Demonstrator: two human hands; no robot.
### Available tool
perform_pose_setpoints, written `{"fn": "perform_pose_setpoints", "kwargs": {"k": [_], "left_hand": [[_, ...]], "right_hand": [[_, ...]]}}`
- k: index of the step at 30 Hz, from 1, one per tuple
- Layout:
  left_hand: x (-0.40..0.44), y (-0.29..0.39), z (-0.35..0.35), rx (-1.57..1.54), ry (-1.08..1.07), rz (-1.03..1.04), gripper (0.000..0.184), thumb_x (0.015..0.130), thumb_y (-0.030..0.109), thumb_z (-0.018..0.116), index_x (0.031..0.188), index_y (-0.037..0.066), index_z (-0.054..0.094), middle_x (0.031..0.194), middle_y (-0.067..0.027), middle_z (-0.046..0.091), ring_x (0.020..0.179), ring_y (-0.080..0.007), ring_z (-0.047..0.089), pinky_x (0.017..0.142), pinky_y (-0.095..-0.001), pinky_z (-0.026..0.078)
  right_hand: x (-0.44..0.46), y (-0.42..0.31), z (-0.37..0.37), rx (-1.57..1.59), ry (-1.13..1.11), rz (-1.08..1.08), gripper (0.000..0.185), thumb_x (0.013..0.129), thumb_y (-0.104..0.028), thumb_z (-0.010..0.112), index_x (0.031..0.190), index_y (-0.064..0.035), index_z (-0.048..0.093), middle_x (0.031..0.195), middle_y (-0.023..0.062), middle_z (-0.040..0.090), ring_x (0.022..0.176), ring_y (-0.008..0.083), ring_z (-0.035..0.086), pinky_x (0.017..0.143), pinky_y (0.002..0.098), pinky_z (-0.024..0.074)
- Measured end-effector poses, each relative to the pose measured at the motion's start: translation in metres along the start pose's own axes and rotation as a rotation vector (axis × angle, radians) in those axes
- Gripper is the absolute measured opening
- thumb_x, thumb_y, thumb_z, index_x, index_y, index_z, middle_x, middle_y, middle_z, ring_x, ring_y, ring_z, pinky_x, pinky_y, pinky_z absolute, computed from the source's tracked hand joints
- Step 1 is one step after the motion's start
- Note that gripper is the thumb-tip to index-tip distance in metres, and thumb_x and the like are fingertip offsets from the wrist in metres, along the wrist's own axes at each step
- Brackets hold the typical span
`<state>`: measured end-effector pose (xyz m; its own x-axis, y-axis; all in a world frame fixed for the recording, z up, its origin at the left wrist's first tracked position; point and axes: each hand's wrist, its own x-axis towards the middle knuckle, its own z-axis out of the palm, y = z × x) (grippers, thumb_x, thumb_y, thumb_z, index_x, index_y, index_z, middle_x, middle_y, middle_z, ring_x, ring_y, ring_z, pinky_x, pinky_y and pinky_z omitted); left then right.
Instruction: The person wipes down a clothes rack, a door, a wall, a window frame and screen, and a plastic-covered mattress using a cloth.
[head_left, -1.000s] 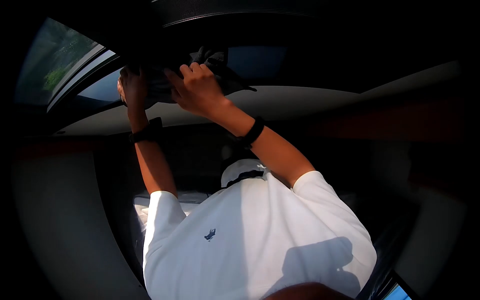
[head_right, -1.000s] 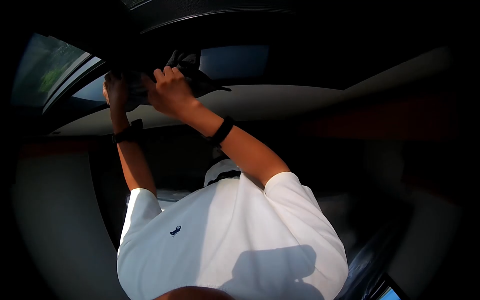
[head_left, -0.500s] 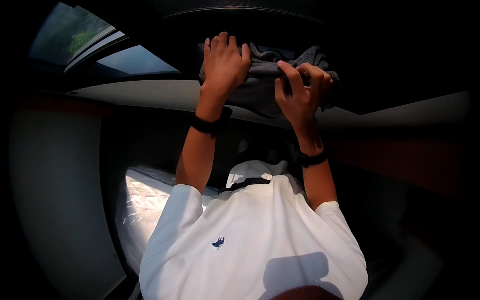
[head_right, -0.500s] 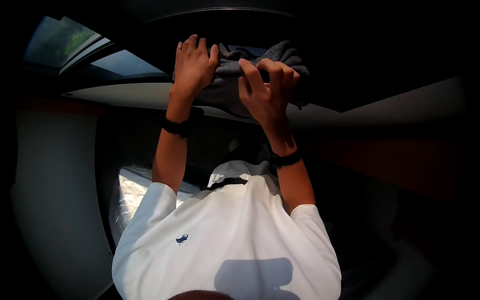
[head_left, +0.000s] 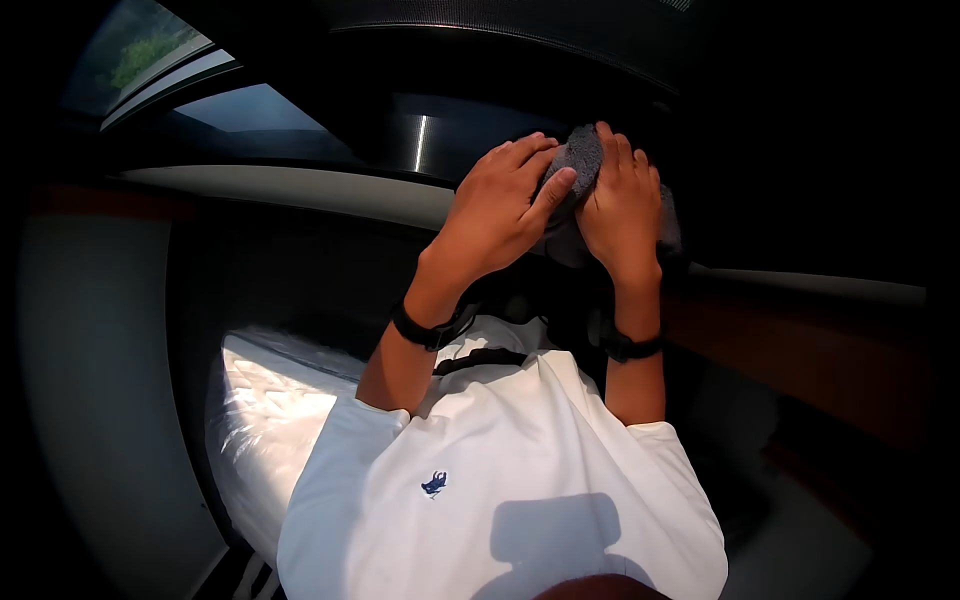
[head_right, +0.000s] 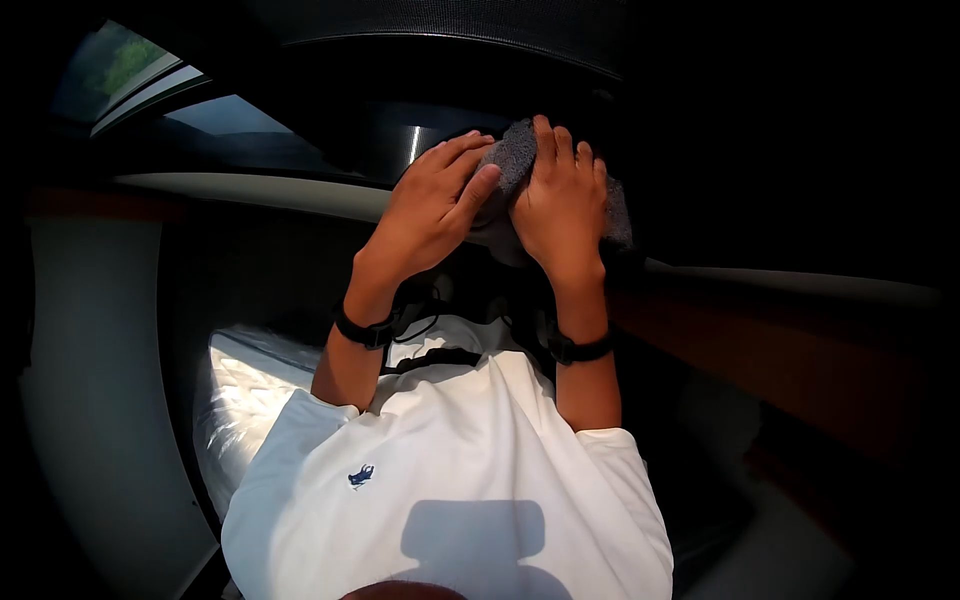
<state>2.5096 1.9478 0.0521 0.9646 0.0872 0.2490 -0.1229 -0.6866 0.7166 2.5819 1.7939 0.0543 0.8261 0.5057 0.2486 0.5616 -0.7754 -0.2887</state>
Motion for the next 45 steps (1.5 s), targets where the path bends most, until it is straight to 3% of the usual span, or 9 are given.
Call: {"fn": "perform_pose_setpoints", "kwargs": {"k": [8,11,14,18,25,28,34,39,45], "left_hand": [[0.001,-0.093,-0.085,0.468,0.340,-0.263,0.057,0.104,0.051,0.034,0.128,0.006,0.060,0.121,-0.0156,0.062,0.111,-0.0331,0.061,0.096,-0.0412,0.050],[0.018,-0.085,-0.107,0.282,0.293,-0.350,0.058,0.104,0.052,0.035,0.127,0.005,0.060,0.116,-0.0177,0.062,0.102,-0.0345,0.063,0.093,-0.0428,0.051],[0.017,-0.068,-0.104,0.336,0.043,-0.435,0.062,0.104,0.053,0.034,0.124,0.000,0.058,0.111,-0.0200,0.061,0.102,-0.0347,0.061,0.099,-0.0436,0.046],[0.012,-0.022,-0.056,0.415,-0.060,-0.142,0.071,0.103,0.056,0.022,0.138,0.003,0.053,0.143,-0.0206,0.050,0.139,-0.0361,0.038,0.120,-0.0435,0.022],[0.019,0.037,0.007,0.186,-0.286,0.417,0.059,0.095,0.048,0.052,0.141,0.011,0.052,0.146,-0.0101,0.050,0.139,-0.0263,0.042,0.118,-0.0427,0.027],[0.019,0.036,-0.008,-0.027,-0.326,0.378,0.058,0.074,0.014,0.055,0.131,0.001,0.058,0.141,-0.0135,0.055,0.136,-0.0276,0.047,0.118,-0.0441,0.027],[-0.005,-0.048,-0.090,-0.163,-0.213,0.178,0.056,0.070,0.004,0.050,0.125,-0.001,0.062,0.132,-0.0182,0.061,0.134,-0.0321,0.049,0.117,-0.0425,0.029],[-0.027,-0.086,-0.131,0.038,-0.026,-0.132,0.060,0.089,0.015,0.058,0.145,0.001,0.041,0.150,-0.0214,0.042,0.140,-0.0363,0.039,0.117,-0.0418,0.027],[-0.009,-0.071,-0.110,0.544,-0.144,0.120,0.082,0.081,0.028,0.070,0.149,0.001,0.033,0.152,-0.0215,0.036,0.141,-0.0373,0.034,0.118,-0.0452,0.024]], "right_hand": [[0.030,-0.072,0.030,0.196,-0.023,-0.390,0.054,0.091,-0.029,0.053,0.142,-0.0103,0.047,0.142,0.0126,0.052,0.126,0.0324,0.053,0.108,0.0460,0.0396],[0.034,-0.068,0.026,0.354,0.023,-0.501,0.047,0.087,-0.027,0.060,0.130,-0.0076,0.058,0.136,0.0132,0.057,0.130,0.0314,0.051,0.112,0.0467,0.0367],[0.015,-0.037,0.001,0.480,-0.006,-0.433,0.036,0.081,-0.021,0.066,0.114,-0.0058,0.064,0.123,0.0117,0.063,0.121,0.0294,0.057,0.107,0.0452,0.0417],[-0.023,0.029,-0.040,0.566,0.027,-0.104,0.024,0.073,-0.016,0.067,0.092,-0.0027,0.062,0.114,0.0136,0.061,0.105,0.0273,0.061,0.090,0.0389,0.0501],[-0.046,0.057,-0.052,0.080,0.147,0.185,0.057,0.082,-0.016,0.059,0.135,-0.0003,0.045,0.136,0.0259,0.051,0.129,0.0431,0.049,0.108,0.0493,0.0395],[-0.044,0.037,-0.036,-0.108,0.184,0.049,0.061,0.084,-0.020,0.057,0.141,0.0004,0.045,0.133,0.0280,0.054,0.125,0.0421,0.052,0.112,0.0517,0.0348],[-0.008,-0.058,-0.002,0.332,0.233,-0.225,0.062,0.080,-0.013,0.061,0.140,-0.0043,0.048,0.131,0.0199,0.057,0.118,0.0339,0.059,0.104,0.0483,0.0453],[0.006,-0.102,0.032,0.394,0.312,-0.343,0.057,0.082,-0.005,0.063,0.138,-0.0056,0.050,0.118,0.0117,0.066,0.102,0.0265,0.068,0.094,0.0420,0.0519],[-0.030,-0.060,0.012,0.355,0.380,-0.223,0.052,0.081,0.000,0.063,0.131,-0.0082,0.055,0.119,0.0094,0.066,0.107,0.0244,0.067,0.090,0.0374,0.0534]]}}
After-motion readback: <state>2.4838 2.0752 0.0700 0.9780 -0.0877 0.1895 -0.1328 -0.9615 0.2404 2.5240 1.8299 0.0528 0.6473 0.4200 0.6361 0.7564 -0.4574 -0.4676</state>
